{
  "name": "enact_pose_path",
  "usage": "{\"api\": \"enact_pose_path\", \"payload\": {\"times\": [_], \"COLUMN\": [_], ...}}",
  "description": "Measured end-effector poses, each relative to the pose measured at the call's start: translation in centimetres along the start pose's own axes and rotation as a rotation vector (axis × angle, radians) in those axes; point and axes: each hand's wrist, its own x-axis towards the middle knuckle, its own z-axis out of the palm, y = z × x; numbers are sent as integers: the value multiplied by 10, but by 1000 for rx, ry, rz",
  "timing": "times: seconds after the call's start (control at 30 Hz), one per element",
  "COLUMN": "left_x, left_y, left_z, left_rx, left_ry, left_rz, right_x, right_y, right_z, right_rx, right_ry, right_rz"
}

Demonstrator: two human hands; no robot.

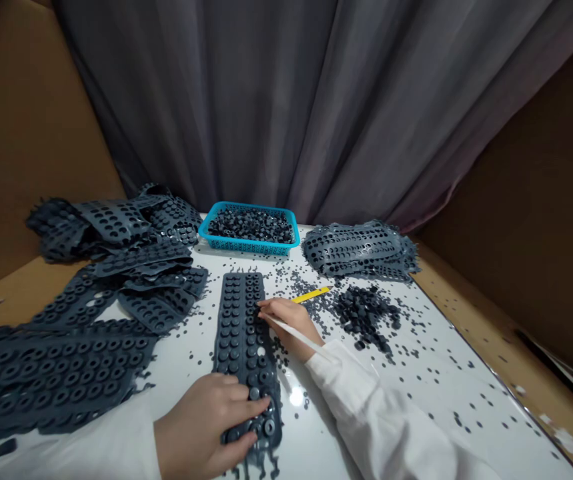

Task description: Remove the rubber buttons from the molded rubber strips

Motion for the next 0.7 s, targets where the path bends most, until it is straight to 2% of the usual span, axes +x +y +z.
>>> {"api": "enact_pose_path", "payload": {"times": [0.17,0.33,0.5,0.7], "left_x": [0,0,-1,0], "left_y": [0,0,0,0], "left_z": [1,0,1,1], "left_rx": [9,9,3,-7], "left_ry": [2,6,14,25], "left_rz": [-2,0,1,13], "right_x": [-9,-17,-18,-16], "right_y": [-15,-15,-9,0], "right_z": [-6,0,4,4], "right_rx": [208,291,222,-29], "right_ry": [-99,-174,-166,-182], "right_rz": [109,52,-33,-205]}}
